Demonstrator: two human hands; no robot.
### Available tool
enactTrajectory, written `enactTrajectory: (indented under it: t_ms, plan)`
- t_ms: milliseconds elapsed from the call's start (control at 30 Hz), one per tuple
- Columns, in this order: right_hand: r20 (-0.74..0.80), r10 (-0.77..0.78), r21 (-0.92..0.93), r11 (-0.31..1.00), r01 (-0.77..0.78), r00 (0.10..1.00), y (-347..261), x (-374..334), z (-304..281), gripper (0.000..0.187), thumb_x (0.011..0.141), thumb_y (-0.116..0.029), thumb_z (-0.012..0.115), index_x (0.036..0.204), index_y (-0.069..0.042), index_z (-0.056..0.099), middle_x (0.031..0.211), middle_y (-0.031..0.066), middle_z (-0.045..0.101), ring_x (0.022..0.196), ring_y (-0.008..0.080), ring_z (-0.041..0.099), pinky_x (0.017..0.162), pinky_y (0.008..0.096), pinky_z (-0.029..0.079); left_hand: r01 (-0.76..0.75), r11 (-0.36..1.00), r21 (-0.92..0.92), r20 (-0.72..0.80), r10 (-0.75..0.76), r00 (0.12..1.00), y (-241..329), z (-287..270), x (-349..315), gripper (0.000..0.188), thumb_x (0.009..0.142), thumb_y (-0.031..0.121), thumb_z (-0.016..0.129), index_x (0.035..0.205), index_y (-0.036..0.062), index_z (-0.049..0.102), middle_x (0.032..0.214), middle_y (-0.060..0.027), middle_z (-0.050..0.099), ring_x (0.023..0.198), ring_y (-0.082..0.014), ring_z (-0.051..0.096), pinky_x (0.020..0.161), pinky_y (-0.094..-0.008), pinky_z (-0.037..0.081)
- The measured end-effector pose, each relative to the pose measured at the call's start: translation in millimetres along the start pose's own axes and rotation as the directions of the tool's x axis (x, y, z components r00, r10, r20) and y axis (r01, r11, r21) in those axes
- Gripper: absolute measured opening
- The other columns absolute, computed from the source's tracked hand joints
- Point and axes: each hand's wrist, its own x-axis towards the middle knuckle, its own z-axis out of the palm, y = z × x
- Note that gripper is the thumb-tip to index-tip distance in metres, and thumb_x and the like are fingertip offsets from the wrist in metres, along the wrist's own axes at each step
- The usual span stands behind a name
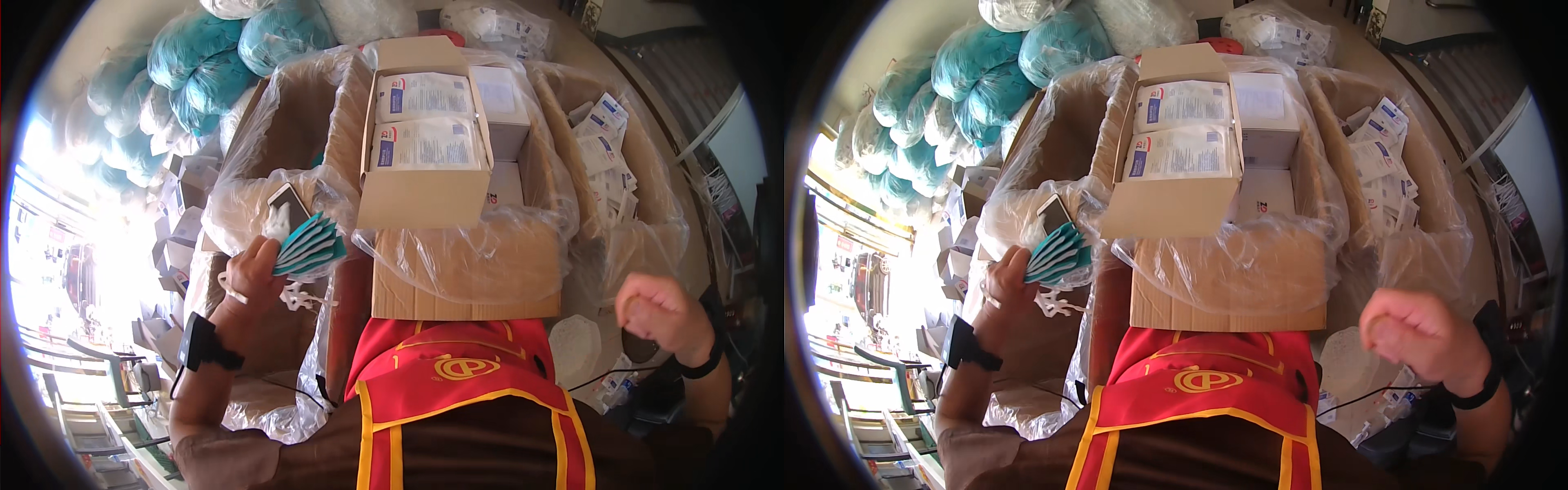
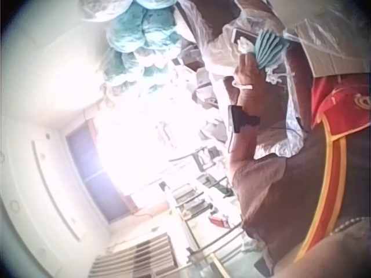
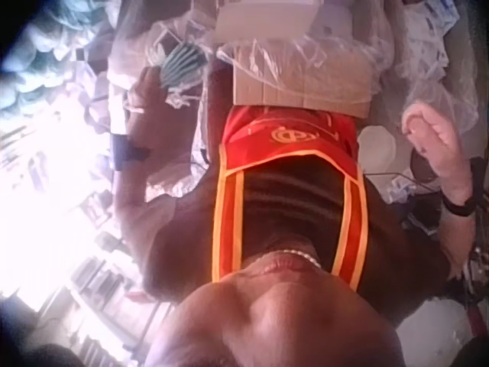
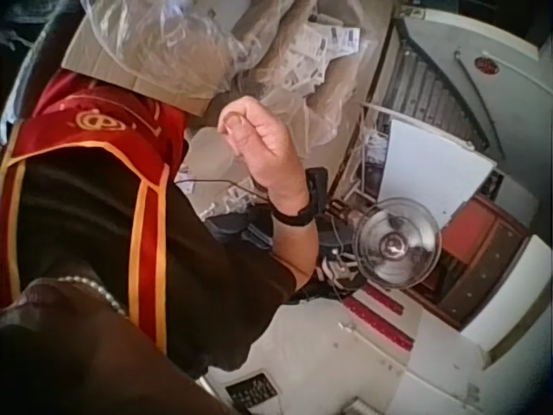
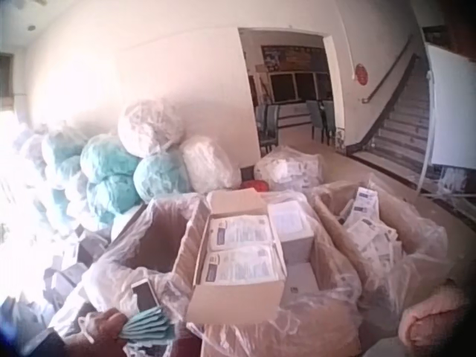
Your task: Sorting and packing green protective face masks into boxes.
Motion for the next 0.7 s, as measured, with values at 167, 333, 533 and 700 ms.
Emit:
enactTrajectory:
  t_ms: [167,333,533,700]
  plan:
    - [-0.014,-0.165,0.358,0.92,0.159,0.986,18,23,8,0.024,0.095,-0.024,0.054,0.085,-0.002,0.054,0.061,0.0025,0.048,0.046,0.0047,0.036,0.04,0.0205,0.026,-0.23,0.963,-0.141,-0.112,0.215,0.97,45,-10,13,0.047,0.073,0.005,0.068,0.118,0.0042,0.055,0.083,-0.0118,0.06,0.066,-0.0325,0.063,0.057,-0.04,0.052]
    - [0.106,-0.383,0.67,0.71,0.218,0.918,31,74,40,0.029,0.095,-0.027,0.053,0.082,-0.001,0.053,0.059,0.0053,0.048,0.046,0.0072,0.038,0.04,0.0218,0.026,-0.465,0.873,-0.149,-0.284,0.412,0.865,65,-1,22,0.058,0.071,0.008,0.072,0.126,0.0056,0.052,0.082,-0.0087,0.059,0.062,-0.0247,0.063,0.051,-0.0339,0.051]
    - [0.167,-0.344,0.467,0.853,0.233,0.924,8,102,54,0.034,0.098,-0.031,0.055,0.074,-0.007,0.053,0.065,-0.0009,0.049,0.052,0.0022,0.037,0.045,0.0179,0.028,-0.595,0.783,-0.183,-0.263,0.544,0.797,83,-7,18,0.057,0.07,0.014,0.072,0.122,0.015,0.05,0.08,-0.0083,0.052,0.059,-0.0218,0.061,0.047,-0.0308,0.049]
    - [0.173,-0.318,0.312,0.915,0.255,0.932,-10,123,70,0.023,0.097,-0.023,0.059,0.084,-0.004,0.06,0.068,-0.004,0.053,0.058,0.0016,0.044,0.052,0.0169,0.034,-0.654,0.736,-0.174,-0.274,0.602,0.75,96,-8,22,0.055,0.066,0.018,0.072,0.117,0.0235,0.052,0.084,-0.0085,0.051,0.055,-0.0184,0.058,0.048,-0.0283,0.049]
